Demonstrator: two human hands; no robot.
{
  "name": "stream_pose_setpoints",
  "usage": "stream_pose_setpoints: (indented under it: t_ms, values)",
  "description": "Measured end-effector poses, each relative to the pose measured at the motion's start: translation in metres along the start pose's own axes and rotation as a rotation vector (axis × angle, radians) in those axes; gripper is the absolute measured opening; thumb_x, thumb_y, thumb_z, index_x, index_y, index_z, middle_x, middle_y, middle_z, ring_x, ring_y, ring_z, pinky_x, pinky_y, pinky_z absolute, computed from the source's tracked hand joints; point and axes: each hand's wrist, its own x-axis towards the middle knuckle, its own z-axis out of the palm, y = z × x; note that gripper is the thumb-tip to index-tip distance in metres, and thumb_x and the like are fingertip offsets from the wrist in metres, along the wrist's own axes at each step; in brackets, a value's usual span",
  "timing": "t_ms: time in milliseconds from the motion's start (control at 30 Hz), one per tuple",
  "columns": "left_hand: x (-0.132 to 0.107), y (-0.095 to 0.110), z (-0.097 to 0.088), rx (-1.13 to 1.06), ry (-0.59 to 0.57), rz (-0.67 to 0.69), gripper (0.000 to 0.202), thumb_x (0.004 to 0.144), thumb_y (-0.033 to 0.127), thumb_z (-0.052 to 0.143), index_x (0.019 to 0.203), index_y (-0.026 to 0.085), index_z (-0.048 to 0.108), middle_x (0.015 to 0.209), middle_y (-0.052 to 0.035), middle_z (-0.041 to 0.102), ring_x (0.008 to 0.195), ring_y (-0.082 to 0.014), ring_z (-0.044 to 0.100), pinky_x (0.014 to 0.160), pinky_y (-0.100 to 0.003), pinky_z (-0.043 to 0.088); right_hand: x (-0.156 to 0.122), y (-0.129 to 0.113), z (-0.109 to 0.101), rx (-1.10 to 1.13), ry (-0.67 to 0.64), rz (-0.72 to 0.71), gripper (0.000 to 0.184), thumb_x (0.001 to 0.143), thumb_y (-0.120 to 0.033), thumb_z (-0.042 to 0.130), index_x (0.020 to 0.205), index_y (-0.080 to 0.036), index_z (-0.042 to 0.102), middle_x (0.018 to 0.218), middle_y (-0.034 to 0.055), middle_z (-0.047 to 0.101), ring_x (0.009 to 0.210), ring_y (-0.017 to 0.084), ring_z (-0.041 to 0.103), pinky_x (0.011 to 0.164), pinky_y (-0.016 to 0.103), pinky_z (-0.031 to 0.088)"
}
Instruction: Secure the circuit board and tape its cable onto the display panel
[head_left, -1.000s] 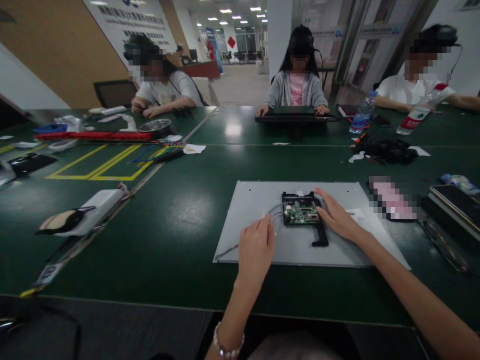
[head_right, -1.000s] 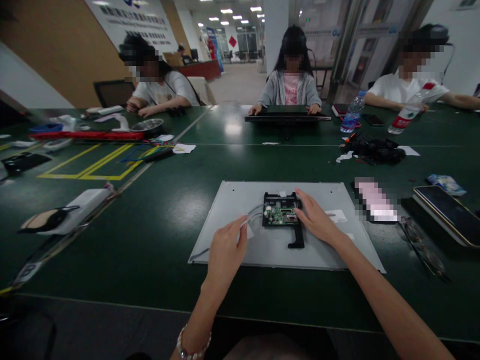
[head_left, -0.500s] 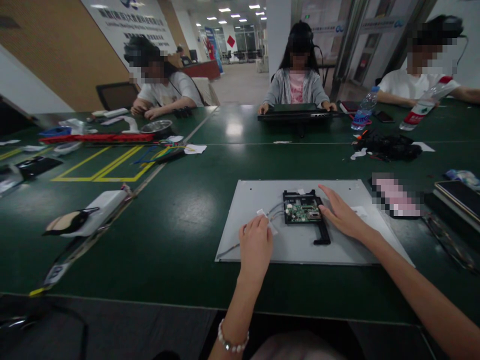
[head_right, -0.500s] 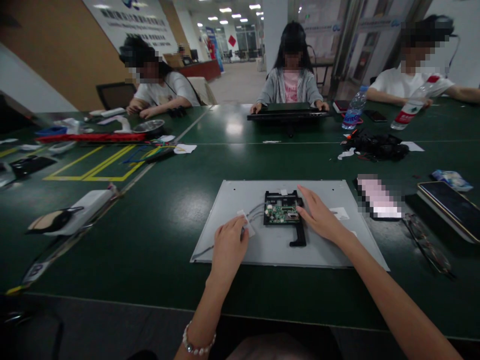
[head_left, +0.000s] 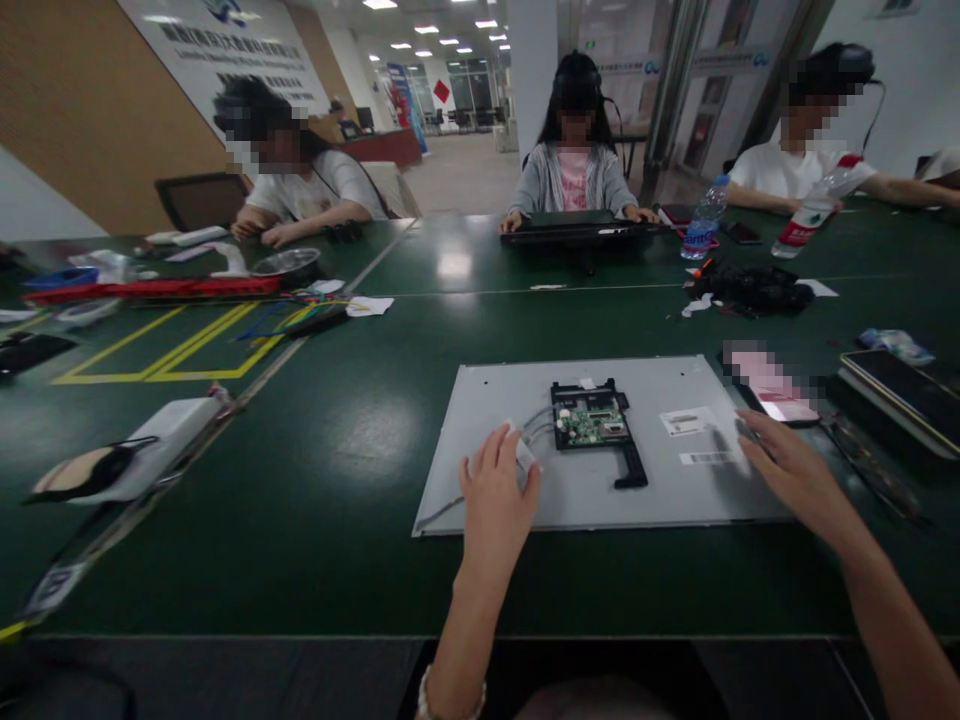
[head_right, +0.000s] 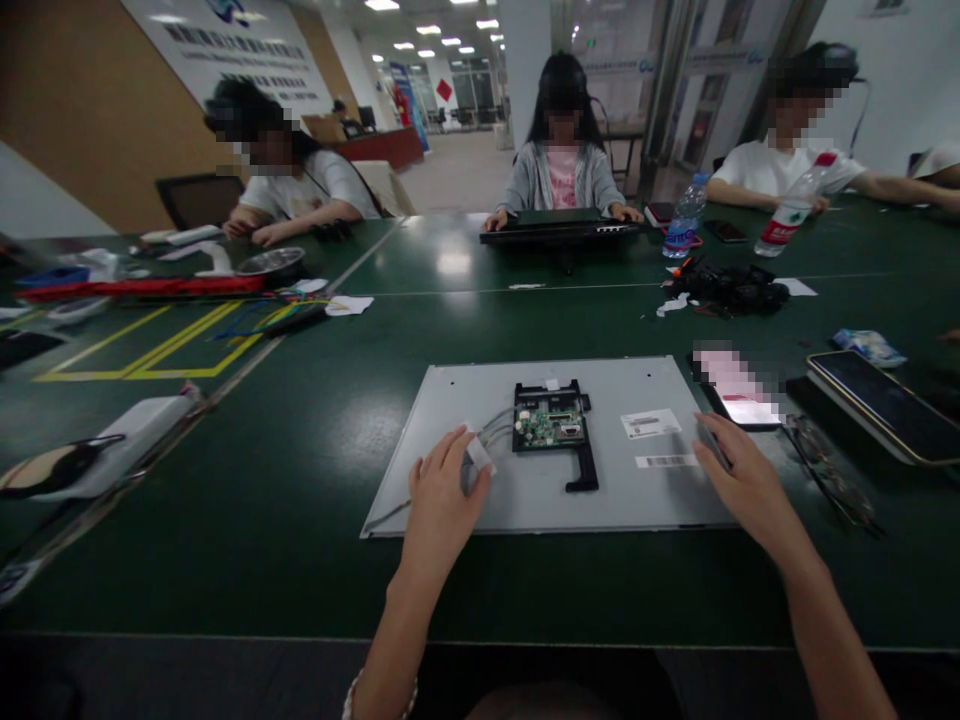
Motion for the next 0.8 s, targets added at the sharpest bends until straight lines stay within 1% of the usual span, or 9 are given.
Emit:
stream_pose_setpoints:
  t_ms: [67, 233, 333, 400, 467, 567, 700, 800]
  values:
    - [-0.002, 0.002, -0.001, -0.010, 0.064, 0.022, 0.037, 0.091, 0.024, 0.052, 0.128, 0.018, 0.051, 0.139, -0.0153, 0.052, 0.132, -0.0313, 0.044, 0.106, -0.060, 0.031, -0.003, -0.004, 0.000, 0.052, 0.023, 0.047, 0.053, 0.091, -0.053, 0.047, 0.136, -0.025, 0.051, 0.141, 0.0092, 0.053, 0.126, 0.030, 0.053, 0.106, 0.050, 0.041]
    - [-0.006, 0.005, -0.005, -0.052, 0.192, 0.101, 0.031, 0.094, 0.022, 0.049, 0.124, 0.019, 0.053, 0.138, -0.0143, 0.052, 0.136, -0.0298, 0.039, 0.109, -0.057, 0.029, -0.005, -0.010, 0.000, 0.186, 0.025, 0.145, 0.056, 0.087, -0.055, 0.055, 0.135, -0.028, 0.053, 0.137, 0.0094, 0.058, 0.123, 0.029, 0.056, 0.108, 0.051, 0.039]
    - [-0.008, 0.006, -0.006, -0.077, 0.227, 0.131, 0.028, 0.093, 0.020, 0.049, 0.121, 0.019, 0.054, 0.137, -0.0135, 0.053, 0.136, -0.0289, 0.039, 0.110, -0.055, 0.028, -0.005, -0.008, 0.001, 0.270, 0.022, 0.172, 0.058, 0.084, -0.056, 0.060, 0.134, -0.028, 0.054, 0.137, 0.0094, 0.058, 0.124, 0.029, 0.055, 0.109, 0.049, 0.038]
    - [-0.009, 0.006, -0.006, -0.091, 0.230, 0.138, 0.028, 0.093, 0.020, 0.049, 0.120, 0.019, 0.055, 0.137, -0.0133, 0.053, 0.137, -0.0286, 0.038, 0.110, -0.055, 0.028, -0.006, -0.008, 0.003, 0.325, 0.011, 0.166, 0.059, 0.083, -0.055, 0.061, 0.134, -0.027, 0.054, 0.138, 0.0094, 0.057, 0.125, 0.029, 0.054, 0.109, 0.049, 0.038]
    - [-0.009, 0.007, -0.007, -0.101, 0.220, 0.136, 0.027, 0.093, 0.020, 0.048, 0.119, 0.019, 0.055, 0.136, -0.0130, 0.053, 0.137, -0.0283, 0.038, 0.111, -0.054, 0.028, -0.007, -0.011, 0.005, 0.353, -0.005, 0.141, 0.059, 0.083, -0.054, 0.062, 0.134, -0.027, 0.054, 0.139, 0.0095, 0.056, 0.126, 0.030, 0.053, 0.108, 0.050, 0.039]
    - [-0.010, 0.008, -0.008, -0.112, 0.202, 0.133, 0.027, 0.094, 0.021, 0.047, 0.118, 0.019, 0.056, 0.136, -0.0129, 0.054, 0.137, -0.0282, 0.038, 0.111, -0.053, 0.028, -0.009, -0.021, 0.004, 0.316, -0.034, 0.075, 0.057, 0.085, -0.053, 0.060, 0.135, -0.027, 0.053, 0.142, 0.0095, 0.054, 0.126, 0.032, 0.053, 0.106, 0.052, 0.041]
    - [-0.011, 0.008, -0.008, -0.124, 0.185, 0.138, 0.028, 0.095, 0.025, 0.047, 0.120, 0.019, 0.056, 0.136, -0.0130, 0.053, 0.138, -0.0280, 0.037, 0.112, -0.054, 0.027, -0.012, -0.039, -0.001, 0.148, -0.097, -0.074, 0.055, 0.088, -0.052, 0.055, 0.137, -0.026, 0.051, 0.143, 0.0101, 0.052, 0.126, 0.034, 0.052, 0.103, 0.057, 0.044]
    - [-0.011, 0.007, -0.008, -0.124, 0.179, 0.138, 0.028, 0.095, 0.025, 0.046, 0.121, 0.019, 0.055, 0.135, -0.0128, 0.054, 0.138, -0.0277, 0.037, 0.112, -0.054, 0.027, -0.014, -0.050, -0.002, -0.009, -0.199, -0.222, 0.054, 0.090, -0.051, 0.053, 0.139, -0.029, 0.050, 0.144, 0.0073, 0.051, 0.134, 0.034, 0.043, 0.106, 0.059, 0.039]
